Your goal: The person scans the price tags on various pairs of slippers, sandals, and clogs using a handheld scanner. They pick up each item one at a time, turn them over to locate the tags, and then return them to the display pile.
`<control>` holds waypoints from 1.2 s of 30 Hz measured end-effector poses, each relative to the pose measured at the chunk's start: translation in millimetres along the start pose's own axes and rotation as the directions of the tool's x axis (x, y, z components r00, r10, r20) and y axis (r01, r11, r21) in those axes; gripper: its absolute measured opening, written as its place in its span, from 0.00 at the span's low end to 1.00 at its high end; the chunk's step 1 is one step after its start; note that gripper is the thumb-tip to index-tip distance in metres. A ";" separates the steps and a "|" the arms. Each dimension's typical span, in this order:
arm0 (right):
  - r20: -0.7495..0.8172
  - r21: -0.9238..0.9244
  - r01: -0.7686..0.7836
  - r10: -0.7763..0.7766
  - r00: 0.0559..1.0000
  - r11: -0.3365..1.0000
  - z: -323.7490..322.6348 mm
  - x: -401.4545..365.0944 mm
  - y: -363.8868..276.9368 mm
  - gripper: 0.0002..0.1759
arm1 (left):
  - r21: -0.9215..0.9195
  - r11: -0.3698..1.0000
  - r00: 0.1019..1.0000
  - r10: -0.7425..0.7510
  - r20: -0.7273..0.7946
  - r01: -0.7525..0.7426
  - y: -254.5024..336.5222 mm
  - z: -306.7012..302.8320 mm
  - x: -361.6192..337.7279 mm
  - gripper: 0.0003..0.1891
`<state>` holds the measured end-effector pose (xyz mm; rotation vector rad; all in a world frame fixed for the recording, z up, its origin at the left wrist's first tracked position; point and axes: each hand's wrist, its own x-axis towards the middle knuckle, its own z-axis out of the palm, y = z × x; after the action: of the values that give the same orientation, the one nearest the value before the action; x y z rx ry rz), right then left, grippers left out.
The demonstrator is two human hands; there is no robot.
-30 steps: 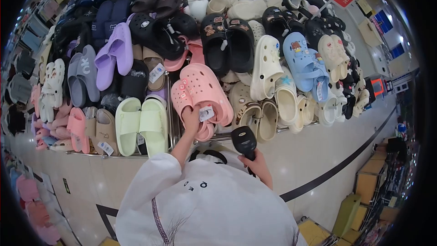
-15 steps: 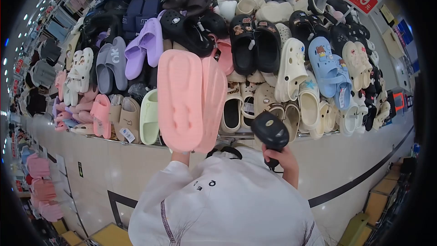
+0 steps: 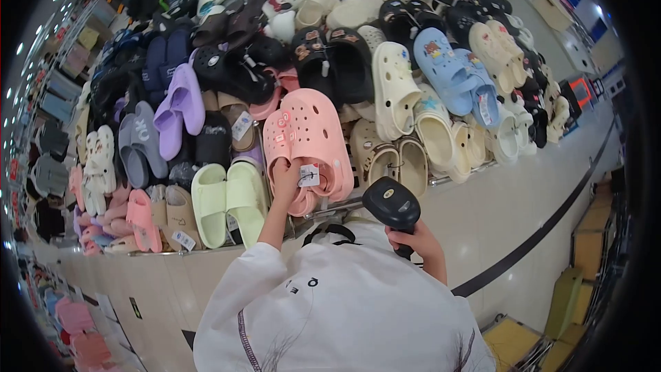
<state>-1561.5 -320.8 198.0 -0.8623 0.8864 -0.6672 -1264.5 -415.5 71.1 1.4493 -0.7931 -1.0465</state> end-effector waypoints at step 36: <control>-0.493 0.014 0.007 0.001 0.870 1.000 -88.0 -34.3 14.4 0.11 | 0.309 0.871 0.923 0.375 0.087 -0.383 99.6 114.2 -36.6 0.08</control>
<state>-1652.0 -317.7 167.6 -0.6848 1.3375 -0.9178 -1375.4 -441.4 177.5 1.4690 -1.2548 -0.6527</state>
